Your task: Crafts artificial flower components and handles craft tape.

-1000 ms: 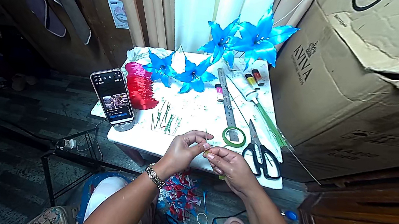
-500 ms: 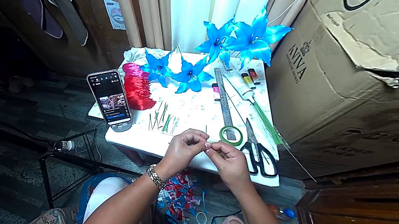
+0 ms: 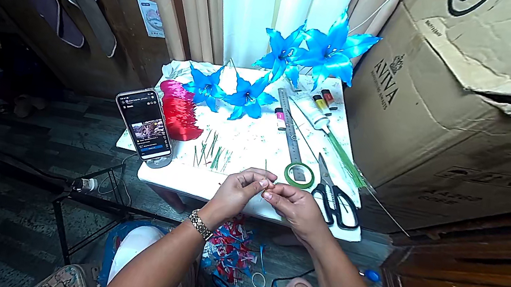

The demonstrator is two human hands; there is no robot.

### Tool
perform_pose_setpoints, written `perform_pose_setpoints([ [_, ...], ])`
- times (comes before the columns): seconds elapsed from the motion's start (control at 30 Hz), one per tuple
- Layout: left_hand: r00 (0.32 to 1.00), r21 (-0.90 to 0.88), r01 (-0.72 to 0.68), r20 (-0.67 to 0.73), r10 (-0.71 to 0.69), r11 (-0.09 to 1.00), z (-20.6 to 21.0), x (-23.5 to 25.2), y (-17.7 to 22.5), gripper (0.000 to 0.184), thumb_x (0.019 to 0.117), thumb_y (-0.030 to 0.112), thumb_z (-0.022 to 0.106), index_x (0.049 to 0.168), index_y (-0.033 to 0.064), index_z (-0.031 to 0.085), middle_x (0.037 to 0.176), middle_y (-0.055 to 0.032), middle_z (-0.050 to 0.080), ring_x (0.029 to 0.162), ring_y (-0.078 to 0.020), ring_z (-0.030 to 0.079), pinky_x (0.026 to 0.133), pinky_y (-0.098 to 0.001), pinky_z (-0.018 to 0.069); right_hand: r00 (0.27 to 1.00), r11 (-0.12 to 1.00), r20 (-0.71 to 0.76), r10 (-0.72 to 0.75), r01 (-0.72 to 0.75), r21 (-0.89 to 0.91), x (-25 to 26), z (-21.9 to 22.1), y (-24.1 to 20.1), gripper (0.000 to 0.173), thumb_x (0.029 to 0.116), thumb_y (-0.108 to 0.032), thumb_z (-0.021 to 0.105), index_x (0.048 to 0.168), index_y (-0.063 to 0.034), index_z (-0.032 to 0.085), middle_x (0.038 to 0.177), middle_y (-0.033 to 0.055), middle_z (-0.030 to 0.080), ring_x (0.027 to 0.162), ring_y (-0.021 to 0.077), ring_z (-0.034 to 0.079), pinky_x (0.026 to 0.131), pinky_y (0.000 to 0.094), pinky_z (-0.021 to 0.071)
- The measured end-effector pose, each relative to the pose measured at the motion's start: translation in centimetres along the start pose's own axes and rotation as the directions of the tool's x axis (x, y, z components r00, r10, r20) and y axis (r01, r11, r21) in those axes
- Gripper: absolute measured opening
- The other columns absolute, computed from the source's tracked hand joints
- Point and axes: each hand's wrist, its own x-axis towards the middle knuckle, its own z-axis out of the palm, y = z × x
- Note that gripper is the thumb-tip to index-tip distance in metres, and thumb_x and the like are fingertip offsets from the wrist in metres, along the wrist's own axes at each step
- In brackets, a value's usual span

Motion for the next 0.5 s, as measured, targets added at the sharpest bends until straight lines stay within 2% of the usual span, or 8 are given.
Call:
perform_pose_setpoints([
  [0.1, 0.997, 0.117, 0.0, -0.071, 0.008, 0.993, 0.2, 0.0, 0.2, 0.006, 0.0943, 0.004, 0.067, 0.09, 0.0018, 0.07, 0.118, -0.0071, 0.065, 0.1, -0.0083, 0.064, 0.088, -0.0256, 0.0549, 0.985, 0.975, -0.061, -0.162, 0.151, -0.161, -0.1, 0.2, 0.6, 0.006, 0.0911, -0.006, 0.069, 0.087, -0.0085, 0.073, 0.077, -0.0105, 0.066, 0.065, -0.0067, 0.054, 0.061, 0.0105, 0.0451],
  [0.2, 0.991, 0.174, -0.002, -0.133, 0.026, 0.985, 0.3, 0.0, 0.4, 0.01, 0.0914, 0.003, 0.071, 0.082, 0.0029, 0.071, 0.115, -0.0068, 0.068, 0.099, -0.0084, 0.065, 0.087, -0.0259, 0.0554, 0.97, 0.946, -0.066, -0.233, 0.21, -0.249, -0.2, 0.3, 1.0, 0.006, 0.0918, -0.01, 0.069, 0.088, -0.0061, 0.073, 0.079, -0.0089, 0.064, 0.069, -0.0075, 0.055, 0.064, 0.0092, 0.0461],
  [0.3, 0.992, 0.176, -0.017, -0.123, 0.039, 0.984, 0.1, 0.0, 0.6, 0.012, 0.0938, 0.003, 0.068, 0.082, 0.0029, 0.071, 0.117, -0.0063, 0.067, 0.101, -0.0088, 0.064, 0.088, -0.0269, 0.0548, 0.996, 0.986, -0.018, -0.091, 0.088, -0.141, -0.2, 0.2, 0.3, 0.011, 0.0958, -0.006, 0.063, 0.092, -0.0068, 0.073, 0.077, -0.0096, 0.066, 0.063, -0.0062, 0.053, 0.058, 0.0103, 0.0432],
  [0.4, 0.999, 0.038, -0.031, -0.034, 0.033, 0.999, -0.4, 0.1, 0.2, 0.017, 0.0978, 0.001, 0.059, 0.084, 0.0027, 0.07, 0.119, -0.0057, 0.067, 0.104, -0.0092, 0.063, 0.091, -0.0285, 0.0526, 0.994, 0.994, 0.072, 0.084, -0.089, 0.068, -0.1, 0.0, -0.4, 0.017, 0.097, -0.002, 0.058, 0.092, -0.0071, 0.073, 0.071, -0.008, 0.064, 0.056, -0.0032, 0.052, 0.054, 0.012, 0.0424],
  [0.5, 0.997, -0.096, -0.009, 0.073, 0.016, 0.995, -0.6, 0.2, -0.2, 0.024, 0.1007, 0.004, 0.05, 0.086, 0.0048, 0.069, 0.121, -0.004, 0.066, 0.106, -0.0082, 0.061, 0.094, -0.0299, 0.0502, 0.98, 0.971, 0.142, 0.139, -0.163, 0.173, 0.0, -0.2, -0.5, 0.018, 0.0957, -0.003, 0.059, 0.085, -0.0092, 0.072, 0.067, -0.0075, 0.063, 0.054, -0.0032, 0.051, 0.052, 0.0118, 0.042],
])
